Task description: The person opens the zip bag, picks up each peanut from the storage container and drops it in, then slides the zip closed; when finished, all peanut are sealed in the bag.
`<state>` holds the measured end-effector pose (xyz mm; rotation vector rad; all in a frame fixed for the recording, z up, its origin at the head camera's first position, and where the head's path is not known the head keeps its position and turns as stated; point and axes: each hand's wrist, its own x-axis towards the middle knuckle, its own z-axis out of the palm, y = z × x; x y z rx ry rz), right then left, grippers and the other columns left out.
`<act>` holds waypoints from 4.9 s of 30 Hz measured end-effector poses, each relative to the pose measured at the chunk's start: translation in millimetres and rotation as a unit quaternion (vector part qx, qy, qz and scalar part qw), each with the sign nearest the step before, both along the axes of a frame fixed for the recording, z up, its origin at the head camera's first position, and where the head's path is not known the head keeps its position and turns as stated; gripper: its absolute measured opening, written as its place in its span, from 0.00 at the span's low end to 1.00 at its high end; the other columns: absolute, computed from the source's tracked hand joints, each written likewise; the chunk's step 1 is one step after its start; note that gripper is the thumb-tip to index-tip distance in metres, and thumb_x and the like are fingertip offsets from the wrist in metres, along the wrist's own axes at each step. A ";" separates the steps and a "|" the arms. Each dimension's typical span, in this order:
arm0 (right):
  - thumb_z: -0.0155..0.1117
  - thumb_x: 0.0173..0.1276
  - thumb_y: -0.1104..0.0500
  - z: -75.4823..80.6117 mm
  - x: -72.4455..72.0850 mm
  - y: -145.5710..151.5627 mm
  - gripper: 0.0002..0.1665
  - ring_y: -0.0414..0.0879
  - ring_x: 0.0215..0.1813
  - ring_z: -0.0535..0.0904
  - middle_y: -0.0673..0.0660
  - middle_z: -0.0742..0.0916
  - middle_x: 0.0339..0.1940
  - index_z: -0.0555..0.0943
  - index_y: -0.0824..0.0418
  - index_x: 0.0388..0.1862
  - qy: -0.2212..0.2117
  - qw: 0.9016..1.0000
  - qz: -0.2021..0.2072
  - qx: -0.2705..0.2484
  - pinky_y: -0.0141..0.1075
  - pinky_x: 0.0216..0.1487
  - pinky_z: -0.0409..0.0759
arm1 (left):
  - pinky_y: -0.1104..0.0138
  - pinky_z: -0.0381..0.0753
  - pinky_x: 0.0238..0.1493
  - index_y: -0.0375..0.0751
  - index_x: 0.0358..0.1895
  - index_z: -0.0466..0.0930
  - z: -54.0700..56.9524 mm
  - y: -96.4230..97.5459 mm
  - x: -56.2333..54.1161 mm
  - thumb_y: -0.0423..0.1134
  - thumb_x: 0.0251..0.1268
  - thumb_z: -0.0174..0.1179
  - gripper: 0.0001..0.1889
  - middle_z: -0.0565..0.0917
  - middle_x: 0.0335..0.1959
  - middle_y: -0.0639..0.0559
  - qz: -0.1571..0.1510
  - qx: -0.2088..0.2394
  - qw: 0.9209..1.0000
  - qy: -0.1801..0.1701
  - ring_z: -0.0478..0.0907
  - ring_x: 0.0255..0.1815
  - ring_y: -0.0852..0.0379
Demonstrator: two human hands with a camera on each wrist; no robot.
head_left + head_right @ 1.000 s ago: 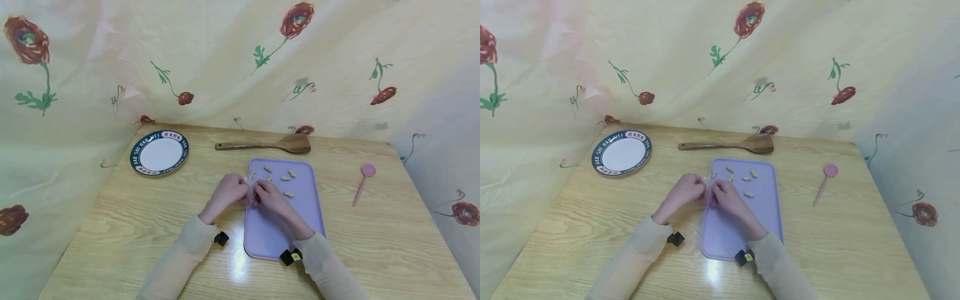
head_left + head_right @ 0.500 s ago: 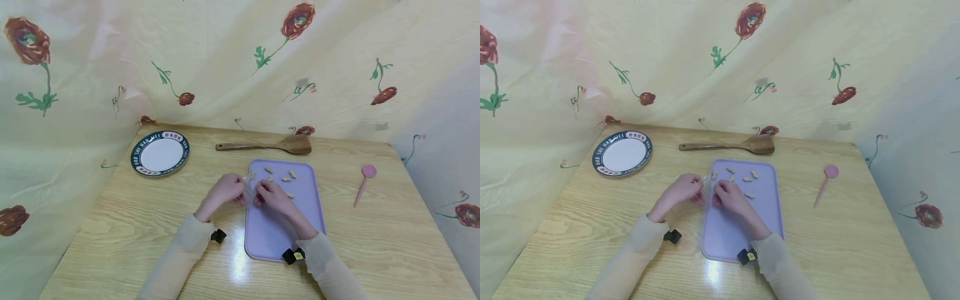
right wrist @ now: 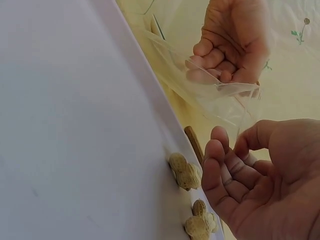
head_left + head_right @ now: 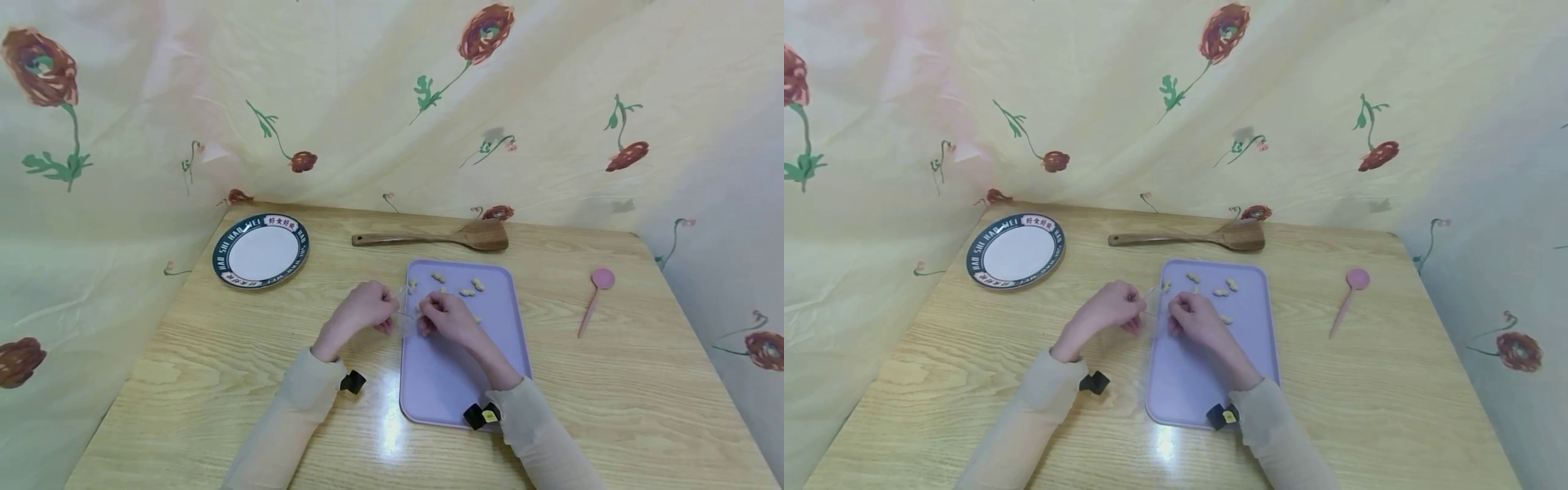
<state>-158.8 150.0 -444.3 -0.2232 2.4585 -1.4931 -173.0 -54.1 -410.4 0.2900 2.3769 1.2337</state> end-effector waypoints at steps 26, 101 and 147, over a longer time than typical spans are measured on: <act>0.63 0.71 0.61 5.8 0.9 5.3 0.12 0.43 0.21 0.77 0.52 0.84 0.17 0.82 0.65 0.27 0.036 0.996 -0.013 0.077 0.35 0.24 0.73 | 0.57 0.84 0.25 0.31 0.20 0.81 10.3 -4.8 5.0 0.35 0.62 0.63 0.14 0.80 0.10 0.51 0.001 -0.067 0.998 0.020 0.79 0.13 0.55; 0.64 0.69 0.67 3.1 1.9 0.8 0.08 0.44 0.23 0.83 0.57 0.87 0.21 0.85 0.74 0.38 0.008 1.000 -0.013 0.012 0.31 0.24 0.79 | 0.46 0.59 0.72 0.36 0.78 0.52 -20.1 -1.4 2.9 0.57 0.57 0.71 0.52 0.66 0.73 0.43 -0.198 -0.146 0.954 0.173 0.61 0.73 0.43; 0.67 0.65 0.70 23.0 -60.4 115.4 0.14 0.50 0.37 0.80 0.60 0.85 0.34 0.82 0.74 0.49 0.177 0.971 0.074 0.140 0.37 0.40 0.79 | 0.52 0.69 0.62 0.43 0.73 0.63 -16.5 -12.7 -0.1 0.52 0.53 0.75 0.46 0.78 0.58 0.46 -0.199 -0.130 0.963 0.129 0.72 0.59 0.47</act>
